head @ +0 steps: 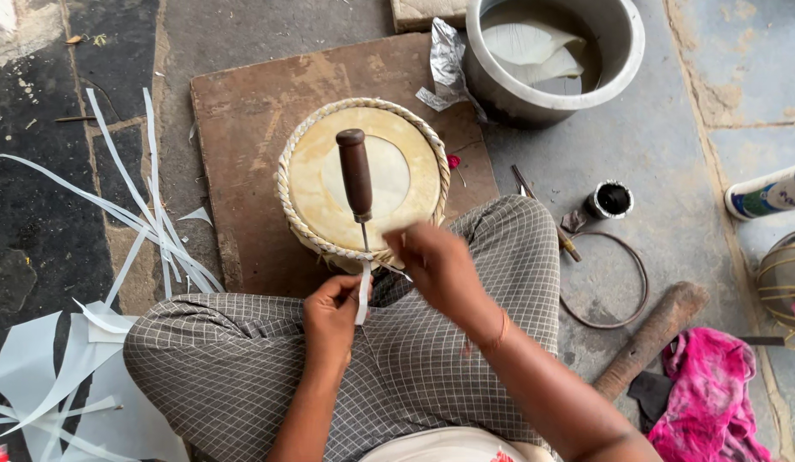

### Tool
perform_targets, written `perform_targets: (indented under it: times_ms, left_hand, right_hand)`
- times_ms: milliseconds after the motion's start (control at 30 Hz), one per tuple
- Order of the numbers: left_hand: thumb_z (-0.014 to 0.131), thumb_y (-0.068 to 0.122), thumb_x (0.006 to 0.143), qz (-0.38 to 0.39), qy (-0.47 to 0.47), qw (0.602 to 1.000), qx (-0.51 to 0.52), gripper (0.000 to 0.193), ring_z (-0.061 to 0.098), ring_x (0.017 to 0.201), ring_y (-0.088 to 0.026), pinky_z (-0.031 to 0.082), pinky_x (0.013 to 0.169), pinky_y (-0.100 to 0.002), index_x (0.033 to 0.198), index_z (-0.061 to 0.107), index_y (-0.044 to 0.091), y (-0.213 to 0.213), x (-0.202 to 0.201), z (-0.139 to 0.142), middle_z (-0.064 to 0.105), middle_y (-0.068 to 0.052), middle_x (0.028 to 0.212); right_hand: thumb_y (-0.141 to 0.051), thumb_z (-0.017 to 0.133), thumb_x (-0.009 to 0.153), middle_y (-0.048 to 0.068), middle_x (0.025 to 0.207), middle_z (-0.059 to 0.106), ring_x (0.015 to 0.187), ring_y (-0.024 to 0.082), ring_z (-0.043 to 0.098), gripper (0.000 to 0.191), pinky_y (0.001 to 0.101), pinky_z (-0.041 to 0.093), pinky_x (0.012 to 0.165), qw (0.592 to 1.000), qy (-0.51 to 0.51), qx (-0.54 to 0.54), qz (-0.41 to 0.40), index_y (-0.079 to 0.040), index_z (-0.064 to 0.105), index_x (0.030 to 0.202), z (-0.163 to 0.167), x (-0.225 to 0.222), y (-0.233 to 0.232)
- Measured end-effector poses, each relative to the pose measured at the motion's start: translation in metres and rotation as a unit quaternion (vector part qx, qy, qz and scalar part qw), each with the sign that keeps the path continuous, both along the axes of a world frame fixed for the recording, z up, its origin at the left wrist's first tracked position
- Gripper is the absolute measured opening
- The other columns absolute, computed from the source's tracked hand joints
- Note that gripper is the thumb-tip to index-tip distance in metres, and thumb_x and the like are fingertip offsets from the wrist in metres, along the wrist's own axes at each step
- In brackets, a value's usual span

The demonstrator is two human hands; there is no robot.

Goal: The person sits on the floor and uses a screwdriver to tighten the ropes around the edge of a drum. They repeatedly insert the tool into the rope loops and turn it to secure the drumhead.

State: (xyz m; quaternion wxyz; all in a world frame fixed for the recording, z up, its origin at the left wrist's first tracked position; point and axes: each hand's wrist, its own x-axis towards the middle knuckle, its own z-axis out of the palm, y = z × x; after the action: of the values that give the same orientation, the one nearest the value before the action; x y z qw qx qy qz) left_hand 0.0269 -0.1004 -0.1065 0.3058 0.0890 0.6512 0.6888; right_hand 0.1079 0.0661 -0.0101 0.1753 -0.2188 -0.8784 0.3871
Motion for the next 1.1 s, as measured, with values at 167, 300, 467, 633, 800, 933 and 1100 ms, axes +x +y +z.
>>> perform_targets:
  times_ms: [167, 300, 467, 633, 800, 933, 1100]
  left_hand:
    - [0.071, 0.002, 0.093, 0.036, -0.034, 0.999, -0.007, 0.009, 0.053, 0.058, -0.006, 0.043, 0.053, -0.024, 0.099, 0.077, -0.001, 0.005, -0.003, -0.005, 0.068, -0.003, 0.074]
    - [0.072, 0.002, 0.094, 0.048, -0.038, 0.998, -0.012, 0.008, 0.053, 0.057, -0.008, 0.042, 0.052, -0.025, 0.098, 0.077, -0.003, 0.008, -0.006, 0.004, 0.067, -0.005, 0.074]
    - [0.070, 0.004, 0.091, 0.035, -0.090, 0.995, -0.002, 0.012, 0.060, 0.055, -0.010, 0.050, 0.051, -0.026, 0.101, 0.076, -0.001, 0.010, -0.007, 0.017, 0.072, -0.006, 0.077]
    - [0.072, 0.004, 0.090, 0.043, -0.092, 0.995, -0.017, 0.013, 0.061, 0.053, -0.012, 0.050, 0.050, -0.027, 0.101, 0.074, -0.002, 0.015, -0.007, 0.025, 0.071, -0.006, 0.074]
    - [0.072, 0.000, 0.092, 0.076, -0.088, 0.993, 0.033, 0.007, 0.055, 0.055, -0.007, 0.042, 0.050, -0.024, 0.096, 0.073, -0.005, 0.016, -0.005, 0.024, 0.070, -0.006, 0.075]
    - [0.069, -0.002, 0.093, 0.067, -0.070, 0.995, 0.024, 0.007, 0.053, 0.055, -0.006, 0.040, 0.050, -0.023, 0.095, 0.074, -0.006, 0.017, -0.003, 0.021, 0.069, -0.006, 0.074]
    - [0.071, 0.002, 0.091, 0.045, -0.059, 0.997, -0.023, 0.008, 0.061, 0.061, -0.007, 0.047, 0.052, -0.024, 0.096, 0.076, -0.003, 0.021, -0.003, 0.023, 0.072, -0.006, 0.077]
  right_hand:
    - [-0.010, 0.074, 0.094, 0.016, 0.125, 0.056, 0.108, 0.026, 0.061, 0.055, 0.0351, 0.055, 0.083, 0.964, 0.265, 0.007, 0.012, -0.007, 0.049, 0.142, 0.024, -0.057, 0.020]
    - [-0.008, 0.064, 0.102, -0.001, 0.089, 0.056, 0.073, 0.011, 0.061, 0.038, 0.0282, 0.055, 0.065, 0.904, 0.221, -0.353, 0.098, -0.011, 0.051, 0.138, 0.009, -0.120, 0.021]
    - [-0.005, 0.061, 0.101, -0.002, 0.080, 0.056, 0.059, 0.007, 0.052, 0.025, 0.0266, 0.047, 0.053, 0.891, 0.240, -0.381, 0.053, -0.009, 0.054, 0.124, -0.022, -0.143, 0.024]
    - [-0.006, 0.062, 0.101, -0.002, 0.080, 0.057, 0.059, 0.006, 0.054, 0.025, 0.0264, 0.048, 0.054, 0.899, 0.238, -0.364, 0.047, -0.011, 0.055, 0.124, -0.027, -0.140, 0.026]
    - [-0.009, 0.063, 0.100, -0.002, 0.076, 0.060, 0.058, 0.007, 0.056, 0.025, 0.0265, 0.049, 0.054, 0.913, 0.214, -0.346, 0.028, -0.011, 0.056, 0.124, -0.024, -0.138, 0.026]
    - [-0.010, 0.064, 0.099, -0.001, 0.077, 0.061, 0.059, 0.007, 0.057, 0.027, 0.0268, 0.050, 0.056, 0.913, 0.221, -0.343, 0.025, -0.012, 0.057, 0.124, -0.022, -0.137, 0.026]
    - [-0.011, 0.065, 0.097, -0.001, 0.081, 0.064, 0.059, 0.007, 0.062, 0.028, 0.0265, 0.053, 0.056, 0.922, 0.212, -0.323, 0.019, -0.013, 0.057, 0.124, -0.020, -0.136, 0.026]
